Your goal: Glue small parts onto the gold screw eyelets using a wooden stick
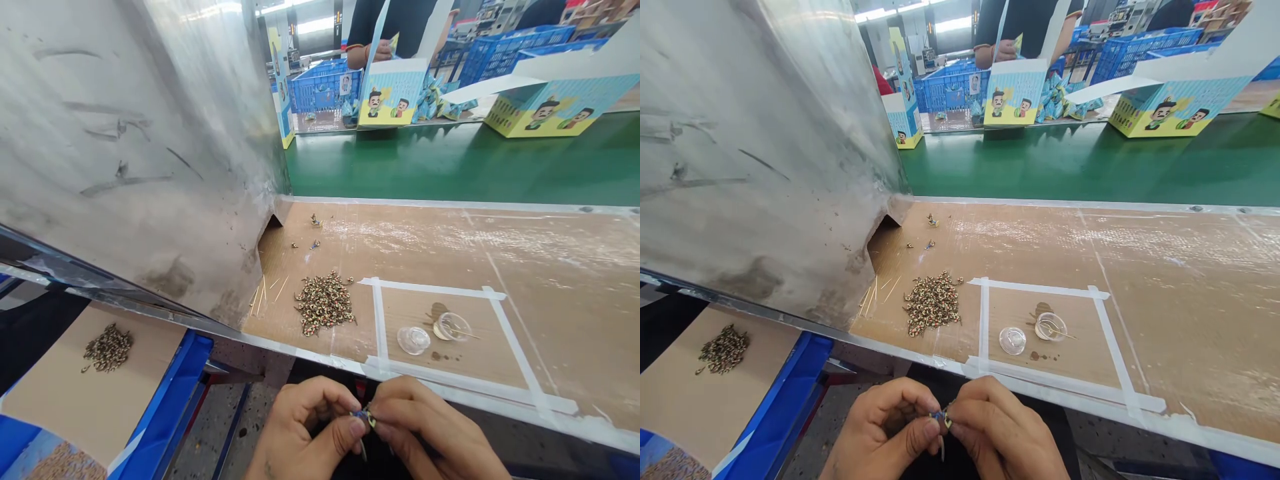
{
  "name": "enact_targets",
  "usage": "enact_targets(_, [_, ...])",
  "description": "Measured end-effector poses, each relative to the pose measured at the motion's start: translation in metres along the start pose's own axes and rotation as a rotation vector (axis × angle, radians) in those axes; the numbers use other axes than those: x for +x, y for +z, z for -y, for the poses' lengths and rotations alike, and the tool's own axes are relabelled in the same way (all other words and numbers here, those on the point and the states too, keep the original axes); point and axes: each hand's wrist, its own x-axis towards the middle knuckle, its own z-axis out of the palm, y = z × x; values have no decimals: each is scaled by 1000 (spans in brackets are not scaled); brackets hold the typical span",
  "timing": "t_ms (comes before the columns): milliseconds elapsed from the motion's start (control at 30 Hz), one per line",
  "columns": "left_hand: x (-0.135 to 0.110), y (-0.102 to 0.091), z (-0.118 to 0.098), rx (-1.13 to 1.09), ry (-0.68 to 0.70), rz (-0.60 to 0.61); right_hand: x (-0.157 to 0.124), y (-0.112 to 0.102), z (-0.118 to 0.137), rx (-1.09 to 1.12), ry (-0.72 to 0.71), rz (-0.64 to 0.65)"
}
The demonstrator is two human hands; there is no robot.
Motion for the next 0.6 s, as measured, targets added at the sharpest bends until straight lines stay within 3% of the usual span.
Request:
enact_targets(300, [0,-3,5,413,171,-55,-1,8,1,4,137,-51])
enact_targets(467, [1,-2,1,423,254,-48,-1,11,1,-5,146,-58])
enact_targets(600, [-3,-3,7,441,188,-115,-1,10,1,-33,116,-15])
